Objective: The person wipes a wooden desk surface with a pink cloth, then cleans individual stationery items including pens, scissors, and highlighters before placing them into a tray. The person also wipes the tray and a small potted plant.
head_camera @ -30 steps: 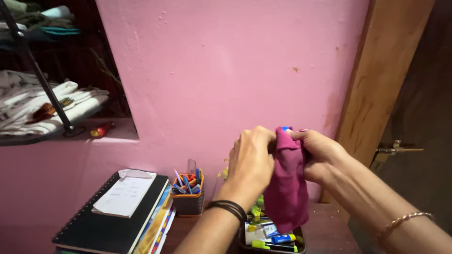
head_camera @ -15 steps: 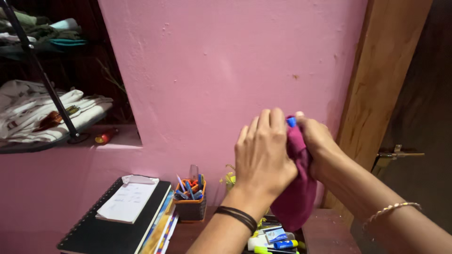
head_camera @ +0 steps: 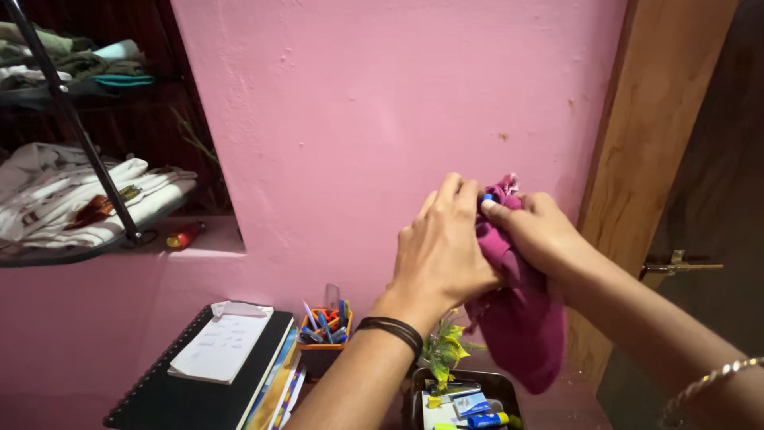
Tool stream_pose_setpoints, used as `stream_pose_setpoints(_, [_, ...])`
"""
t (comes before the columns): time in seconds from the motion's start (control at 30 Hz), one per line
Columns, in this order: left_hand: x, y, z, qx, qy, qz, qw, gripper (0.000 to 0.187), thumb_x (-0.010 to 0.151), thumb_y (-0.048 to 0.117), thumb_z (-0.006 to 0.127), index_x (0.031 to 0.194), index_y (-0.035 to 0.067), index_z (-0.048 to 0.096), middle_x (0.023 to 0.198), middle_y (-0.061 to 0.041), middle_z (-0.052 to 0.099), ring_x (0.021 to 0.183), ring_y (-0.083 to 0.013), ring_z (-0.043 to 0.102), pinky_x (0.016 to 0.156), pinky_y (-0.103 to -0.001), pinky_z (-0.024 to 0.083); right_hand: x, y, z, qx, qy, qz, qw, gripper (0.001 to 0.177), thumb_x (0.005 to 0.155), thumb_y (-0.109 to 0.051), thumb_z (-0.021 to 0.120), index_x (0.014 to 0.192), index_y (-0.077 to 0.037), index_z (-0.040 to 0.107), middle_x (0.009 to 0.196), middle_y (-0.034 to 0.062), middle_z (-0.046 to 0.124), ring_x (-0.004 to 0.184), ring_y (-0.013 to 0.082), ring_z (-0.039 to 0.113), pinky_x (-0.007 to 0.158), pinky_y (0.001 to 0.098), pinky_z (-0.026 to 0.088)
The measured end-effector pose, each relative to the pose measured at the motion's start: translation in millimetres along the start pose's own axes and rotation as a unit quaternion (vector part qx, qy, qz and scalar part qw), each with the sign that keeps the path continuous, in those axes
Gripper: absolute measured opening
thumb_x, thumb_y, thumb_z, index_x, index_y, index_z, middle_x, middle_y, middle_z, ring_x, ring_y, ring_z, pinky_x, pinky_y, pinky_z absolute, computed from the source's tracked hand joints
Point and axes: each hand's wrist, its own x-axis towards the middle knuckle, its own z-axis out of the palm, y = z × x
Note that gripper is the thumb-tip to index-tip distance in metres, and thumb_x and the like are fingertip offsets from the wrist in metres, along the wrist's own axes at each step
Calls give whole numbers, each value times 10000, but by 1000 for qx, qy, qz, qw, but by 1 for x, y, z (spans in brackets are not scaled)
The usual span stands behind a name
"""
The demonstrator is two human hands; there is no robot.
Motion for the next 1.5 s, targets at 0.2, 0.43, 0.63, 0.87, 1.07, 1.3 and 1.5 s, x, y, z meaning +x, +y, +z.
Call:
stream_pose_setpoints(0.2, [4, 5, 2, 8, -1, 2, 1000, 712, 546, 396, 894, 1111, 72, 607, 1134, -104, 590, 1117, -343, 619, 786, -546, 545, -4, -12, -8, 30, -38, 100, 994, 475, 1023, -413, 531, 1126, 25, 684, 951, 139, 742, 761, 202, 679, 653, 355, 558])
stream_pose_setpoints(0.43, [3, -12, 16, -40, 59, -102, 992, 416, 675, 69, 814, 1070, 102, 689, 1172, -123, 610, 1010, -366, 688, 835, -482, 572, 1, 3, -8, 11, -97, 12, 995, 402, 933, -217, 617, 1301, -60, 658, 1125, 67, 739, 950, 128, 684, 804, 290, 578])
stream_pose_setpoints(0.63, [1, -34, 21, -90, 27, -102, 990, 434, 576, 207, 958, 944, 64, 777, 1052, -176, 699, 979, -366, 708, 853, -447, 579, 5, 15, -14, -308, -7, -179, 934, 385, 831, -255, 777, 1136, -23, 735, 921, 143, 806, 859, 207, 734, 773, 372, 582])
stream_pose_setpoints(0.87, [-34, -62, 70, -34, -184, -162, 969, 372, 603, 223, 955, 899, 70, 789, 910, -180, 758, 928, -345, 742, 825, -455, 584, 18, 77, -35, -470, -70, -88, 875, 449, 917, -504, 671, 1040, -81, 759, 824, 196, 767, 791, 334, 747, 723, 451, 568])
stream_pose_setpoints(1.07, [-74, -92, 145, -22, -288, -288, 913, 336, 716, 238, 907, 972, 77, 760, 1046, -178, 756, 1041, -364, 713, 879, -481, 568, 56, 182, -83, -631, -168, 144, 744, 495, 920, -611, 598, 1147, -225, 810, 1116, 121, 774, 1074, 304, 725, 958, 426, 562])
stream_pose_setpoints(1.3, [-127, -100, 206, 7, -374, -307, 875, 378, 764, 219, 895, 1066, 43, 751, 1155, -227, 710, 1130, -399, 679, 941, -489, 565, 51, 275, -83, -648, -344, 117, 669, 322, 835, -435, 740, 1123, -302, 794, 1142, 15, 772, 1115, 215, 702, 989, 381, 558])
stream_pose_setpoints(1.5, [-128, -135, 212, 34, -429, -378, 820, 443, 734, 222, 914, 1108, 59, 741, 1214, -198, 700, 1185, -387, 660, 981, -480, 552, 51, 282, -32, -491, -339, -19, 802, 288, 742, -80, 755, 991, -217, 801, 951, -8, 832, 897, 171, 810, 820, 332, 636])
